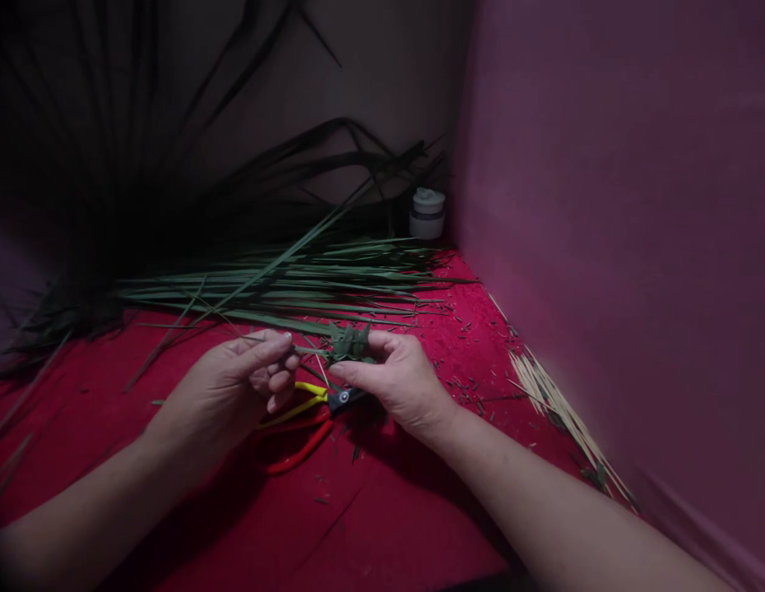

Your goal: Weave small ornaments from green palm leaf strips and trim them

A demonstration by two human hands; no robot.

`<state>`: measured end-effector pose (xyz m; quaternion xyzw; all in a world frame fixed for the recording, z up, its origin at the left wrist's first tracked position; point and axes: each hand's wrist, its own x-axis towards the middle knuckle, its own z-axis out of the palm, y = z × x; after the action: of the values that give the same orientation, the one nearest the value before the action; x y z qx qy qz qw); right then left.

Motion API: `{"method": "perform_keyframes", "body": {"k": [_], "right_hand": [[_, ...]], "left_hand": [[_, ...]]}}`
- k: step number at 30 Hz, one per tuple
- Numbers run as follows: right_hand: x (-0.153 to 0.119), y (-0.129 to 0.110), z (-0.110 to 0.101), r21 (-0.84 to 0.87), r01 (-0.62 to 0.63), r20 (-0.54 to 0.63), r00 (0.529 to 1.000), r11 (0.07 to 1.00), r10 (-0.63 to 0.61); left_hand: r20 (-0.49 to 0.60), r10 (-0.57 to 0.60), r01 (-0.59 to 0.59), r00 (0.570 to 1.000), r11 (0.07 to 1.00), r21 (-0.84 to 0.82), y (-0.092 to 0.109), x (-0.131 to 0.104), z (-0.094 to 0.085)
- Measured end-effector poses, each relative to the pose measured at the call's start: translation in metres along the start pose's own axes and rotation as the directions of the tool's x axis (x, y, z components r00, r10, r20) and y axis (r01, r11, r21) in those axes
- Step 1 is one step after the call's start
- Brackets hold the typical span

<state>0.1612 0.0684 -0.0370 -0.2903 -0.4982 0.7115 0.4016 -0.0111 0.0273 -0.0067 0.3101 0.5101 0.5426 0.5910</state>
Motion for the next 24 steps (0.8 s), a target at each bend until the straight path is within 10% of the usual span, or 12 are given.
{"method": "perform_keyframes", "body": {"k": [24], "right_hand": [[0.0106,0.0065,-0.0095,0.338,-0.155,0.048,0.988,0.928,0.148]], "left_hand": [[-0.003,-0.02,0.02,1.0,0.999,0.039,-0.0064,0.0005,-0.0004]]}}
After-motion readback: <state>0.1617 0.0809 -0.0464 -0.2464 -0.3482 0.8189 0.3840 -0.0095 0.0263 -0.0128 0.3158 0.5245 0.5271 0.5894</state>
